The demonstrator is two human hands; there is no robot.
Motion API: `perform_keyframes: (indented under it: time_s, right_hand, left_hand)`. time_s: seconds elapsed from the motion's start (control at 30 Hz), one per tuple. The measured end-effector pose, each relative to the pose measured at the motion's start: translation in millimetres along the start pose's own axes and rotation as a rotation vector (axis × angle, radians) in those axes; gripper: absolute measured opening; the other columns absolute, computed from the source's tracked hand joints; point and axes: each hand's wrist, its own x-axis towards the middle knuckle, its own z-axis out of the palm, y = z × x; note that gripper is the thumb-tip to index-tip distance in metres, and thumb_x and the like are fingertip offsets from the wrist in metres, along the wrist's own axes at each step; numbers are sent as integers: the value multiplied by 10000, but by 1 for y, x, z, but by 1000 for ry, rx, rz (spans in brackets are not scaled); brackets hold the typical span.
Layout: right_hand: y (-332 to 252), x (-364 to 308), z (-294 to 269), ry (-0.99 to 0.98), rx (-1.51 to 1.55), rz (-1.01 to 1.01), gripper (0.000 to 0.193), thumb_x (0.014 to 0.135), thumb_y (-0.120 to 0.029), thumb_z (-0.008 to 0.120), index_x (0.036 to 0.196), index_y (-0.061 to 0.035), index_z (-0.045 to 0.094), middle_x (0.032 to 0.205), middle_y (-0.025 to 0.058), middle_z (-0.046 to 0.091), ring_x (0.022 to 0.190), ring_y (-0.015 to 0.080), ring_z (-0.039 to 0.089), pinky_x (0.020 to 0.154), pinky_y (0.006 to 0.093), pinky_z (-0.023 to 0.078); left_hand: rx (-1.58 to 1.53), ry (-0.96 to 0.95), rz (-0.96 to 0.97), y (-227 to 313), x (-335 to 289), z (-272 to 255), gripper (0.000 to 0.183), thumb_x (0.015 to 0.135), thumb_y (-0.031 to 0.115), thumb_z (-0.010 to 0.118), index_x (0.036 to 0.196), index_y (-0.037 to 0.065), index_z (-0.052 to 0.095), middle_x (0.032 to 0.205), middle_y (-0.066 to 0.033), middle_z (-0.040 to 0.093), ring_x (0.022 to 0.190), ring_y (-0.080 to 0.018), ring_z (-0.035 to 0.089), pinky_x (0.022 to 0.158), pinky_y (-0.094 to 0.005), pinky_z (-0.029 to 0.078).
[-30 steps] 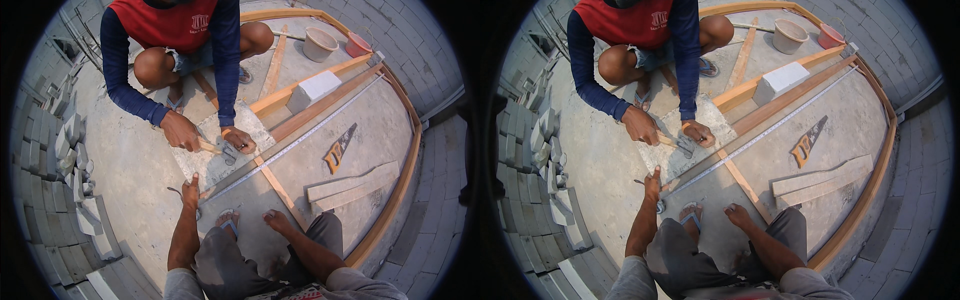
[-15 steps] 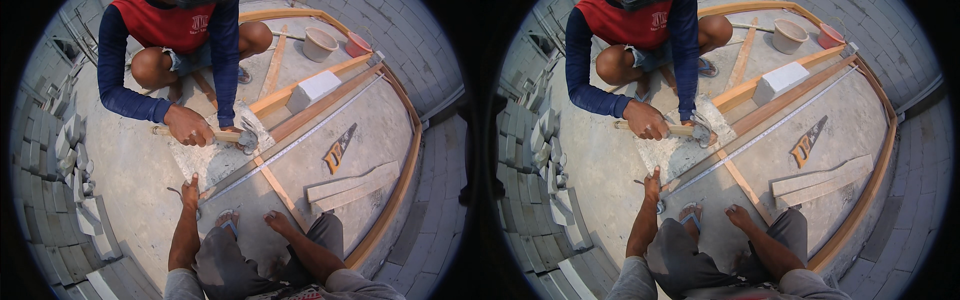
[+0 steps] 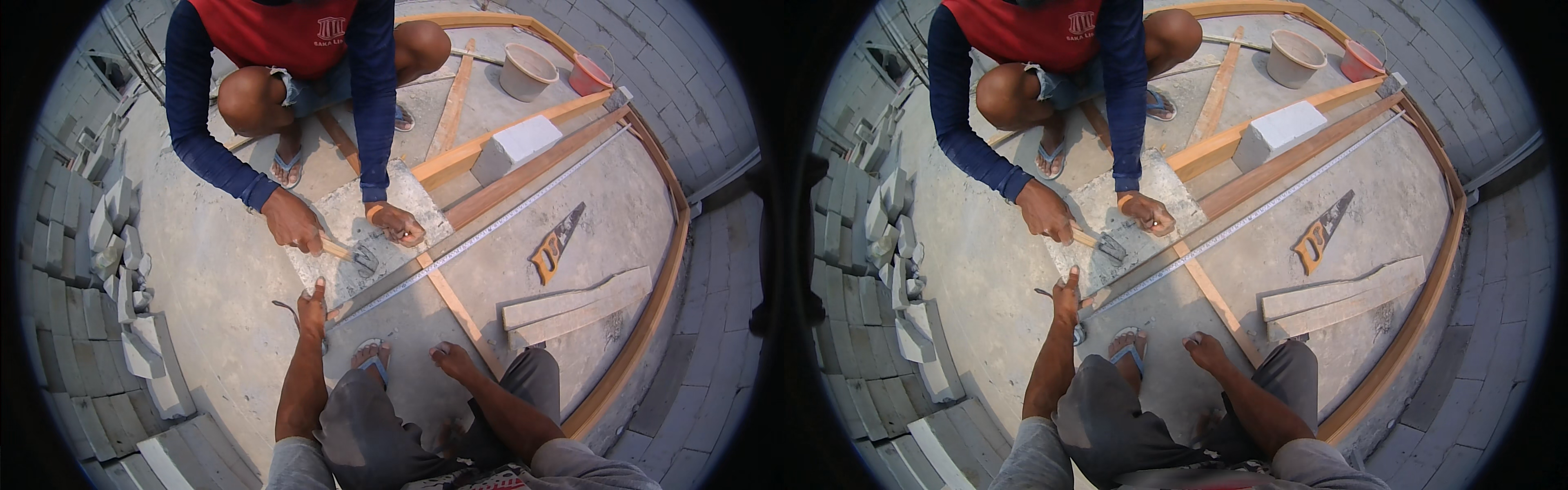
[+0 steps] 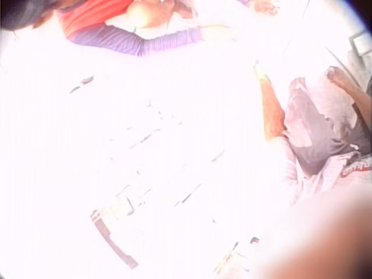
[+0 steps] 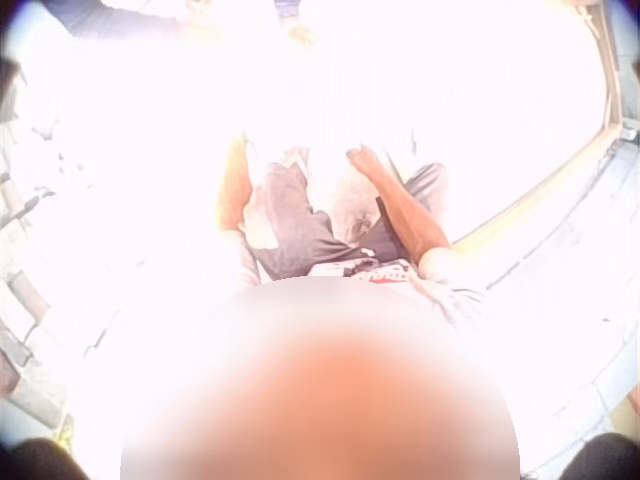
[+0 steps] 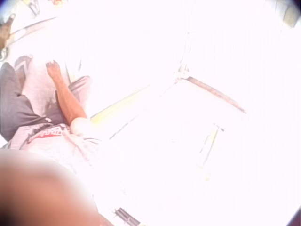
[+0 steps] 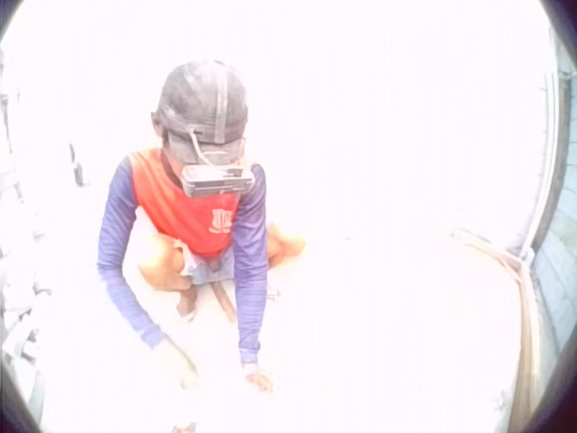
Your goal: The person measures a concrete block with a tape measure, then hammers nails into a wooden frame on the floor. Another worker assists by holding the tape measure and hammering nearby. The person retrieves nails from a bucket and continues fastening the frame.
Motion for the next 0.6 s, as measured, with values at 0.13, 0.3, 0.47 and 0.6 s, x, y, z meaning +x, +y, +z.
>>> perform_keyframes:
  time_s: [0.13,0.3,0.47,0.6]
  right_hand:
    - [3,2,3,4,28,14,427,948,-396,598,1061,8,678,985,233,698,988,389,666,889,438,488]
    - [-5,3,4,-26,202,36,417,959,-381,600,1055,17,674,936,166,697,955,281,678,849,379,504]
    - [-40,21,6,-67,629,84,376,979,-341,598,1151,-9,642,1063,95,671,1003,210,652,858,343,511]
    - [-78,48,13,-95,835,28,453,1005,-320,587,1315,8,539,1237,154,618,1129,269,615,945,385,514]
  left_hand:
    - [-33,-34,1,-5,5,-2,690,908,492,708,1306,-36,513,1182,-161,551,1000,-249,596,626,-369,645]
    - [-68,-33,-9,-9,8,-4,706,906,478,715,1348,-30,501,1270,-179,528,1087,-282,577,660,-393,653]
    - [-153,-61,-84,-10,11,-1,689,925,497,679,1368,1,499,1288,-152,599,1096,-290,643,763,-454,615]
    - [-240,-136,-128,-14,13,-2,728,931,512,663,1406,-4,467,1317,-147,597,1157,-287,622,844,-487,590]
